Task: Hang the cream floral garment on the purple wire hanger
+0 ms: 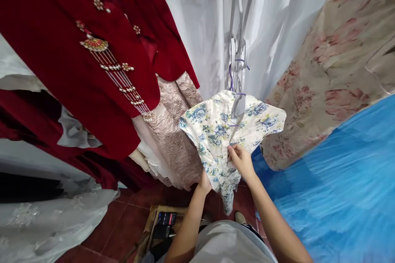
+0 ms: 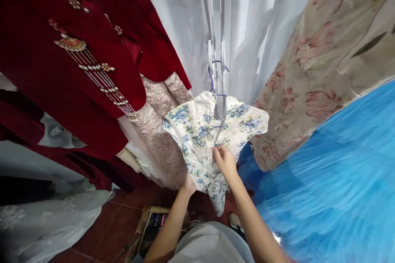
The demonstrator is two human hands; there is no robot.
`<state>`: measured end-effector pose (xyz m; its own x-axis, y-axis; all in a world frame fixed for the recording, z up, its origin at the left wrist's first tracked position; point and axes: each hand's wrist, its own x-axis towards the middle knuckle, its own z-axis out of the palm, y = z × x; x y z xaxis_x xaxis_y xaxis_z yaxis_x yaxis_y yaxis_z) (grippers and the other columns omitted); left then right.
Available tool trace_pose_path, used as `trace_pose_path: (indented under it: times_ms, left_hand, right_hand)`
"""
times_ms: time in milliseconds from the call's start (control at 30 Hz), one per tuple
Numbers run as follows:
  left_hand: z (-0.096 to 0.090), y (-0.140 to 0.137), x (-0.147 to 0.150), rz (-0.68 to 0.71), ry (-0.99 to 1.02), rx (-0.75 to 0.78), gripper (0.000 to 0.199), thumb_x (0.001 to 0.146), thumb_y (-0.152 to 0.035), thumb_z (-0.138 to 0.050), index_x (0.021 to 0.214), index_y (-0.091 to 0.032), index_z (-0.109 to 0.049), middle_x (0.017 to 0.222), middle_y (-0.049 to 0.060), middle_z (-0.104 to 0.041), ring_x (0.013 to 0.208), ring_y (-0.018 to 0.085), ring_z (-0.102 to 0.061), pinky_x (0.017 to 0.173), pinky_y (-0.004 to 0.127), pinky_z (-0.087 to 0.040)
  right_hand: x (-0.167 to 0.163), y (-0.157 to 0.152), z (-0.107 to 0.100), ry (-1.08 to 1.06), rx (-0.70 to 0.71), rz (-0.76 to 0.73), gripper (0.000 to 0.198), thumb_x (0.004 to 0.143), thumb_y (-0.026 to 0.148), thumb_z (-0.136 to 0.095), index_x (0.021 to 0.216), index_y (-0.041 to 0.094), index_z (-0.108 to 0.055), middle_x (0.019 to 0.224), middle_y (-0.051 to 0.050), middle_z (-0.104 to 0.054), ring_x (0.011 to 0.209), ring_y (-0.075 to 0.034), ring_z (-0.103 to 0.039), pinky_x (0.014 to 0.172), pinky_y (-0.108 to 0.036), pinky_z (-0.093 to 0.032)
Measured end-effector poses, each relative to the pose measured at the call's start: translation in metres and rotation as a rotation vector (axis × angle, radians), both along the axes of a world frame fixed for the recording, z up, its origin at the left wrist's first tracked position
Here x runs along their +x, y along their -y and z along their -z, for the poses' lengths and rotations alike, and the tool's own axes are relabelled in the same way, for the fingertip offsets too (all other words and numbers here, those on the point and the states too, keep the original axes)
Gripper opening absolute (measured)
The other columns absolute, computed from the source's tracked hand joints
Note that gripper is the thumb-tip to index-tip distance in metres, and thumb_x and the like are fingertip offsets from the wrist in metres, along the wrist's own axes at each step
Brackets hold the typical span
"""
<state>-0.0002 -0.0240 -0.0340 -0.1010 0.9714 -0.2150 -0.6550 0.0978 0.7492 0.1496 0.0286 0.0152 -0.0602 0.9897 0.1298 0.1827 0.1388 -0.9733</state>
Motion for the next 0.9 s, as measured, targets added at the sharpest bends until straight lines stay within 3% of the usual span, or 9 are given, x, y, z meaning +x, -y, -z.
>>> trace_pose_path:
  times_ms: [67, 100, 200, 233, 300, 400, 533, 800, 900]
  left_hand:
    - [0.009, 0.004, -0.008, -0.034, -0.061, 0.005, 0.074, 0.079, -0.084, -0.053, 0.111, -0.021, -0.073, 0.117, 0.014, -0.071, 0.126, 0.035, -0.059, 0.102, 0.049, -0.052]
    - [0.012, 0.005, -0.012, -0.118, -0.145, 0.031, 0.075, 0.081, -0.085, -0.049, 0.113, -0.021, -0.071, 0.119, 0.015, -0.070, 0.126, 0.034, -0.059, 0.103, 0.048, -0.051]
    - [0.013, 0.004, -0.022, -0.487, -0.592, 0.210, 0.054, 0.090, -0.066, -0.055, 0.120, -0.022, -0.062, 0.126, 0.014, -0.063, 0.125, 0.029, -0.058, 0.107, 0.043, -0.046]
    - [0.010, 0.003, -0.024, -0.527, -0.758, 0.301, 0.044, 0.092, -0.057, -0.060, 0.119, -0.022, -0.061, 0.124, 0.013, -0.063, 0.122, 0.028, -0.058, 0.107, 0.042, -0.046]
    - [0.003, -0.003, -0.024, -0.395, -1.010, 0.486, 0.030, 0.092, -0.042, -0.064, 0.114, -0.022, -0.062, 0.116, 0.012, -0.065, 0.115, 0.026, -0.061, 0.103, 0.041, -0.047]
    - [-0.009, -0.013, -0.013, -0.123, -1.134, 0.627, 0.016, 0.096, -0.033, -0.057, 0.104, -0.021, -0.064, 0.102, 0.010, -0.068, 0.100, 0.025, -0.063, 0.090, 0.038, -0.050]
    - [-0.016, -0.017, 0.003, -0.061, -1.169, 0.660, 0.019, 0.099, -0.028, -0.047, 0.091, -0.021, -0.063, 0.086, 0.008, -0.066, 0.086, 0.024, -0.062, 0.080, 0.036, -0.048]
    - [0.000, 0.003, 0.003, 0.064, -1.225, 0.709, 0.022, 0.099, -0.027, -0.048, 0.080, -0.022, -0.056, 0.076, 0.005, -0.061, 0.077, 0.021, -0.060, 0.074, 0.033, -0.046]
    - [-0.007, -0.003, 0.001, 0.114, -1.208, 0.743, 0.019, 0.098, -0.027, -0.050, 0.083, -0.021, -0.059, 0.081, 0.005, -0.063, 0.082, 0.020, -0.061, 0.078, 0.033, -0.048]
  right_hand:
    - [-0.007, -0.002, -0.004, -0.041, 0.021, 0.010, 0.042, 0.091, 0.060, -0.059, 0.074, 0.022, -0.058, 0.056, -0.001, -0.063, 0.052, -0.018, -0.057, 0.054, -0.029, -0.044]
    - [-0.011, -0.001, -0.005, -0.076, 0.018, 0.008, 0.042, 0.090, 0.059, -0.060, 0.071, 0.022, -0.057, 0.055, -0.001, -0.061, 0.050, -0.017, -0.055, 0.053, -0.028, -0.043]
    - [-0.021, 0.013, -0.007, -0.215, -0.050, -0.004, 0.043, 0.086, 0.058, -0.066, 0.065, 0.022, -0.054, 0.051, 0.001, -0.057, 0.043, -0.013, -0.047, 0.046, -0.027, -0.038]
    - [-0.024, 0.020, -0.007, -0.260, -0.083, -0.011, 0.044, 0.084, 0.058, -0.068, 0.063, 0.023, -0.053, 0.050, 0.001, -0.057, 0.041, -0.013, -0.045, 0.044, -0.027, -0.036]
    - [-0.032, 0.035, -0.006, -0.333, -0.142, -0.019, 0.044, 0.081, 0.056, -0.071, 0.061, 0.022, -0.053, 0.048, 0.002, -0.056, 0.038, -0.011, -0.042, 0.041, -0.026, -0.034]
    - [-0.039, 0.052, -0.007, -0.404, -0.196, -0.007, 0.042, 0.078, 0.055, -0.073, 0.060, 0.021, -0.057, 0.047, 0.001, -0.059, 0.034, -0.010, -0.039, 0.037, -0.025, -0.027]
    - [-0.034, 0.049, -0.025, -0.421, -0.152, 0.077, 0.039, 0.078, 0.052, -0.075, 0.061, 0.019, -0.064, 0.046, -0.001, -0.061, 0.032, -0.009, -0.037, 0.035, -0.024, -0.024]
    - [-0.022, -0.034, -0.138, -0.391, 0.181, 0.255, 0.033, 0.077, 0.045, -0.074, 0.062, 0.016, -0.067, 0.046, -0.001, -0.060, 0.034, -0.008, -0.036, 0.035, -0.024, -0.027]
    - [-0.023, -0.050, -0.162, -0.353, 0.228, 0.246, 0.033, 0.079, 0.042, -0.072, 0.061, 0.016, -0.065, 0.047, -0.001, -0.060, 0.035, -0.008, -0.038, 0.036, -0.023, -0.030]
